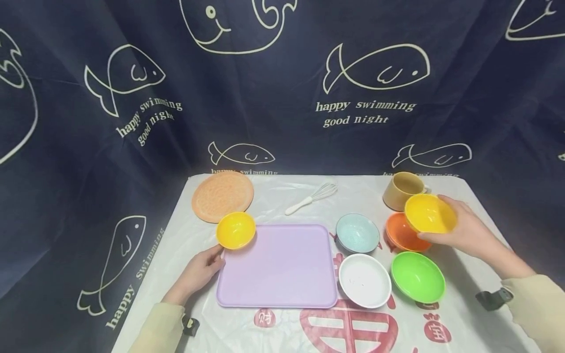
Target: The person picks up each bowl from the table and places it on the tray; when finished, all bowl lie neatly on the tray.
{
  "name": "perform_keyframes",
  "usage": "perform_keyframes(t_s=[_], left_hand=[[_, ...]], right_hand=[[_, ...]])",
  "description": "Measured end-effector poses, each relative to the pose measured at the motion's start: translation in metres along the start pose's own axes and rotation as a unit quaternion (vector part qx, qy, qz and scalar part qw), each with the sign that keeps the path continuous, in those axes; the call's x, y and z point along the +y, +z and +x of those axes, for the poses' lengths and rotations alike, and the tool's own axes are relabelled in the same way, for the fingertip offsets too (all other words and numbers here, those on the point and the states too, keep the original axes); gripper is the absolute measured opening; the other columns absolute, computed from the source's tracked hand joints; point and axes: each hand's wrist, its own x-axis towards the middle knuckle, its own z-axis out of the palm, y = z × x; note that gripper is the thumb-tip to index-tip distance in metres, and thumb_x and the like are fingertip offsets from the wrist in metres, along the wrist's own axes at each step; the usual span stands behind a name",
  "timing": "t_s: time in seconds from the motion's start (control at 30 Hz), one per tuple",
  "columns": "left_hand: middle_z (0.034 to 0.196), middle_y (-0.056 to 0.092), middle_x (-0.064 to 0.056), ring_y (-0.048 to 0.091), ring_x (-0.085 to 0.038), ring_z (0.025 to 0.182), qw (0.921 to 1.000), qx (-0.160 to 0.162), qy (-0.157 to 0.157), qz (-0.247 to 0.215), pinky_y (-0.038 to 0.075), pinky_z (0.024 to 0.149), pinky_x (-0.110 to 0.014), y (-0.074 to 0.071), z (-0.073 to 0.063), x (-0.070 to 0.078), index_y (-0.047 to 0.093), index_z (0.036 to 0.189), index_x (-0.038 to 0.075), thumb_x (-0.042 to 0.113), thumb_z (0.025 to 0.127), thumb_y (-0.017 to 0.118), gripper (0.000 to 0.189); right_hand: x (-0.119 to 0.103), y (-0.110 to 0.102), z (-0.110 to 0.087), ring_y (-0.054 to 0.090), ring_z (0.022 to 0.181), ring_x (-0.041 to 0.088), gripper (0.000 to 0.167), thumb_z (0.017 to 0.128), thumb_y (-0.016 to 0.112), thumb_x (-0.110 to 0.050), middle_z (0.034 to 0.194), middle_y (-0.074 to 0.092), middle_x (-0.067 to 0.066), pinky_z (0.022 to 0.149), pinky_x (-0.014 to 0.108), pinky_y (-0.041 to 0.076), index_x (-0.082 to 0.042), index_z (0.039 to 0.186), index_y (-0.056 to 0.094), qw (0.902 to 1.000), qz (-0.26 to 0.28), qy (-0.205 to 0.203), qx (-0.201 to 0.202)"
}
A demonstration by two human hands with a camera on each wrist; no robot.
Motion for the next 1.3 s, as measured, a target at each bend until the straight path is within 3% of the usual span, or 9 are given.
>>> perform_keyframes(t_s=[0.07,0.4,0.57,0.63,0.7,0.77,0.97,1.13,1.3], left_hand=[[0.125,0.07,-0.01,0.047,-0.039,0.142,1.0,0.002,0.001,-0.001,0.036,0.116,-0.06,0.0,0.001,0.0,0.044,0.159,0.01,0.022,0.104,0.064,0.059],[0.149,0.058,-0.013,0.042,-0.038,0.145,1.0,-0.002,0.003,-0.008,0.035,0.117,-0.058,0.0,0.007,0.004,0.047,0.158,0.012,0.023,0.102,0.067,0.06],[0.108,0.07,-0.009,0.056,-0.032,0.13,0.9999,-0.002,-0.008,-0.011,0.035,0.117,-0.059,0.001,0.007,0.004,0.046,0.159,0.013,0.022,0.102,0.066,0.061],[0.108,0.07,-0.009,0.056,-0.032,0.13,0.9999,0.0,-0.012,-0.011,0.035,0.117,-0.059,0.001,0.007,0.003,0.046,0.159,0.013,0.022,0.102,0.066,0.061],[0.126,0.07,-0.011,0.051,-0.035,0.139,0.9999,0.002,-0.011,-0.012,0.035,0.117,-0.059,0.001,0.007,0.003,0.046,0.159,0.012,0.021,0.102,0.066,0.06],[0.13,0.069,-0.009,0.049,-0.036,0.141,0.9999,0.004,-0.01,-0.013,0.035,0.117,-0.059,0.0,0.007,0.002,0.047,0.158,0.012,0.021,0.102,0.066,0.06],[0.085,0.059,0.001,0.056,-0.026,0.119,0.9998,0.002,-0.015,-0.012,0.034,0.117,-0.06,-0.002,0.005,0.002,0.047,0.158,0.013,0.021,0.102,0.066,0.059],[0.079,0.055,0.0,0.058,-0.023,0.107,0.9998,0.006,-0.011,-0.014,0.044,0.112,-0.055,-0.004,0.003,0.0,0.048,0.158,0.012,0.02,0.102,0.067,0.06],[0.077,0.054,0.0,0.057,-0.019,0.095,0.9999,0.008,0.001,-0.011,0.048,0.093,-0.045,-0.004,0.004,-0.002,0.049,0.157,0.011,0.019,0.101,0.068,0.06]], right_hand=[[-0.018,0.005,0.003,0.04,0.124,0.057,0.122,0.074,0.096,-0.041,0.146,0.035,0.042,0.094,0.077,0.041,0.011,0.158,0.024,0.9998,0.006,-0.009,-0.016],[-0.109,0.061,0.014,0.048,0.129,0.05,0.124,0.067,0.098,-0.05,0.151,0.041,0.032,0.103,0.073,0.041,0.003,0.158,0.033,0.9936,0.02,-0.092,-0.064],[-0.156,0.105,0.022,0.053,0.129,0.041,0.119,0.065,0.099,-0.044,0.148,0.048,0.022,0.104,0.066,0.047,0.0,0.157,0.037,0.9832,0.041,-0.147,-0.1],[-0.175,0.121,0.023,0.053,0.129,0.039,0.118,0.065,0.1,-0.04,0.148,0.048,0.021,0.105,0.065,0.047,0.0,0.156,0.038,0.978,0.051,-0.166,-0.115],[-0.192,0.137,0.022,0.053,0.13,0.036,0.118,0.064,0.1,-0.039,0.149,0.047,0.019,0.107,0.062,0.047,0.0,0.157,0.037,0.973,0.059,-0.179,-0.134],[-0.207,0.152,0.019,0.053,0.13,0.035,0.119,0.063,0.1,-0.039,0.148,0.048,0.018,0.108,0.06,0.046,0.002,0.156,0.038,0.9671,0.065,-0.196,-0.148],[-0.247,0.193,0.008,0.049,0.134,0.027,0.121,0.061,0.099,-0.038,0.149,0.048,0.012,0.114,0.046,0.042,0.001,0.157,0.037,0.9499,0.074,-0.219,-0.21],[-0.27,0.222,0.002,0.05,0.13,0.021,0.119,0.062,0.098,-0.037,0.145,0.049,0.007,0.114,0.04,0.043,-0.004,0.158,0.037,0.9358,0.078,-0.237,-0.249],[-0.288,0.243,-0.001,0.052,0.125,0.019,0.111,0.061,0.099,-0.035,0.14,0.052,0.005,0.11,0.036,0.046,-0.009,0.153,0.043,0.9283,0.083,-0.253,-0.259]])
